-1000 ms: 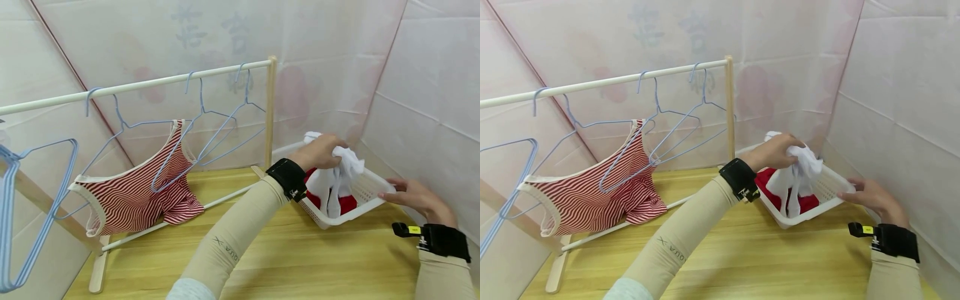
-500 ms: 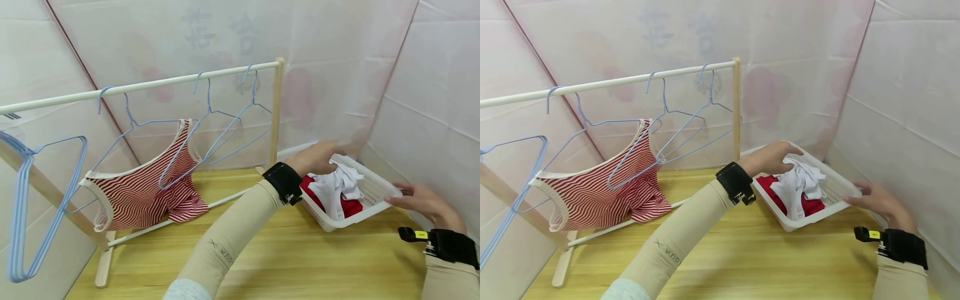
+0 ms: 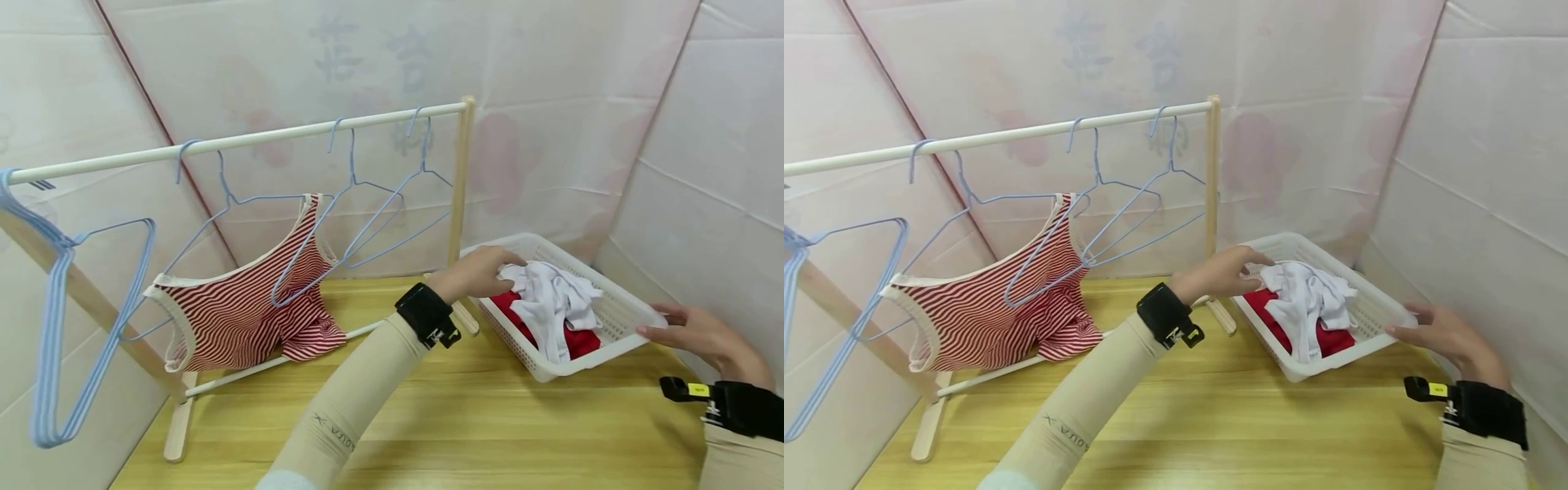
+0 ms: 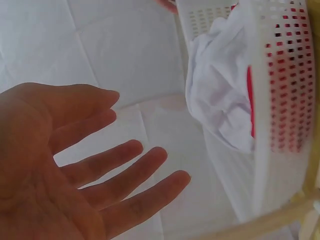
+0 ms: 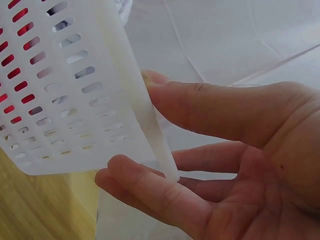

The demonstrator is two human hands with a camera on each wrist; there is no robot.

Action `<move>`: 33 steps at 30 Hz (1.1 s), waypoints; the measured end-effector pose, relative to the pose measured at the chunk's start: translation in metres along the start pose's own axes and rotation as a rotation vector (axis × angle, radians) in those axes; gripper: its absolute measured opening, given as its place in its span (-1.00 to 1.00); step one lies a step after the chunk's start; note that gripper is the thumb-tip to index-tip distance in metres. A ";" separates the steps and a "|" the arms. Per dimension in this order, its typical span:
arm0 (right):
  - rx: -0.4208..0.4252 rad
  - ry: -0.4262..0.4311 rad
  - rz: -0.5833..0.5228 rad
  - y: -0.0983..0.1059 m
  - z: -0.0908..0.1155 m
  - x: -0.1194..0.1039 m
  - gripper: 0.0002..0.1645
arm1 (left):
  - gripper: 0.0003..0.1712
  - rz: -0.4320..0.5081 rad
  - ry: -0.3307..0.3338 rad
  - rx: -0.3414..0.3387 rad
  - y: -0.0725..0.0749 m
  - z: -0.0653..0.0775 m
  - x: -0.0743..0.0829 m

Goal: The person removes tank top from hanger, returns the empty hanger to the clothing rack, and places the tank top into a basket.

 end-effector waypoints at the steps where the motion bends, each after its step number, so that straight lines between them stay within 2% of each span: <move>1: 0.001 0.003 0.000 0.001 -0.001 0.000 0.20 | -0.48 0.017 0.007 0.003 -0.001 0.005 -0.004; 9: 0.015 -0.050 0.013 0.004 -0.002 0.008 0.28 | -0.45 0.167 0.089 0.005 -0.013 0.050 -0.037; 12: 0.010 -0.057 0.011 0.004 -0.002 0.008 0.29 | -0.45 0.200 0.100 0.013 -0.014 0.066 -0.044; 21: 0.006 -0.076 0.017 0.003 -0.004 0.011 0.31 | -0.47 0.257 0.052 0.074 -0.021 0.111 -0.057; 24: 0.005 -0.076 0.017 0.004 -0.004 0.013 0.30 | -0.47 0.280 0.064 0.090 -0.026 0.125 -0.062; 27: 0.004 -0.080 0.016 0.004 -0.004 0.015 0.30 | -0.45 0.309 0.087 0.120 -0.028 0.142 -0.069; 33: 0.005 -0.069 0.016 0.005 -0.005 0.012 0.30 | -0.43 0.377 0.187 0.184 -0.029 0.179 -0.090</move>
Point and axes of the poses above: each hand's wrist, its own z-axis away from the middle knuckle, its own y-axis out of the back of the hand, x = y × z, the point moved 9 cm from there along -z, towards the middle knuckle, and after that the axes turned 11 degrees about -z, right-handed, at the moved point
